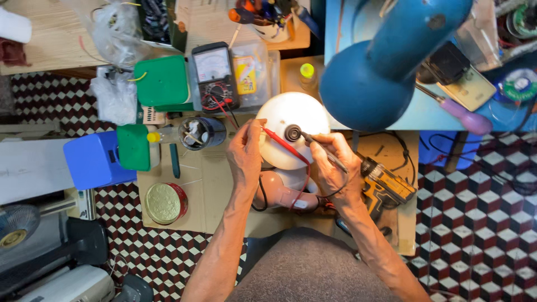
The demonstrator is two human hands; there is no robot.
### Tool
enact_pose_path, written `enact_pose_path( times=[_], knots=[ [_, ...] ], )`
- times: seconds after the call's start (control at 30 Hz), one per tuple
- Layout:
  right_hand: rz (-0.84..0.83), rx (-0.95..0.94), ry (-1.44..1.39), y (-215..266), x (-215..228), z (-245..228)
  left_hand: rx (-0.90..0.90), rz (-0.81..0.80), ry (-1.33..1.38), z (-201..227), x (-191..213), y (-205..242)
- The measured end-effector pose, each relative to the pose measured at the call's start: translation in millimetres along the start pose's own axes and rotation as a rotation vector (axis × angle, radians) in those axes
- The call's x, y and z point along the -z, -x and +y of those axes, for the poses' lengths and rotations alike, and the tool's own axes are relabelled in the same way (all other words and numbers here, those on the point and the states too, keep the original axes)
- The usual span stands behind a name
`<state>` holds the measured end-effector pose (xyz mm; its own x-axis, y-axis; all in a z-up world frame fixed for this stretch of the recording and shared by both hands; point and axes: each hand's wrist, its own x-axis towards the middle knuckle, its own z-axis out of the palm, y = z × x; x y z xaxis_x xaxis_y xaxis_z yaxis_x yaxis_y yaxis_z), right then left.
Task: The person tests an electric kettle by connecting multimeter probes to its base, plugging it into a power strip, and using a clamp meter to measure current draw. The kettle is handled and repositioned on the workbench during the process.
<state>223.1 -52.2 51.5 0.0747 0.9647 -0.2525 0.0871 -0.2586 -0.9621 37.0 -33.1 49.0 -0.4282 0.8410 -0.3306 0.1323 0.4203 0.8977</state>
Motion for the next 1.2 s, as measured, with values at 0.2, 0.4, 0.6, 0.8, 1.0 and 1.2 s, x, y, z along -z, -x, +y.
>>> enact_pose_path(
  times=[0.2, 0.4, 0.6, 0.8, 1.0, 1.2],
  knots=[
    [0.003, 0.061, 0.006, -0.4, -5.7, 0.6, -0.088, 0.008, -0.032, 3.6, 1.8, -4.0],
    [-0.008, 0.059, -0.022, -0.1, -7.7, 5.0, -0.063, 0.006, -0.097, 6.9, 6.3, -1.2],
    [0.008, 0.127, -0.082, 12.5, -3.1, 1.4, -0.176, 0.023, -0.041, -6.4, 2.9, -8.0],
    [-0.029, 0.494, 0.432, 20.1, -9.6, 1.5, -0.146, 0.019, -0.024, -15.7, 3.3, -10.1],
    [-0.072, 0.663, 0.579, 18.9, -20.5, 3.0, 0.005, -0.036, 0.127, -13.5, 9.5, -7.7],
    [0.019, 0.659, 0.443, 43.4, -19.3, 6.0, 0.149, 0.018, 0.435, -19.9, 28.9, -15.6]
  ],
)
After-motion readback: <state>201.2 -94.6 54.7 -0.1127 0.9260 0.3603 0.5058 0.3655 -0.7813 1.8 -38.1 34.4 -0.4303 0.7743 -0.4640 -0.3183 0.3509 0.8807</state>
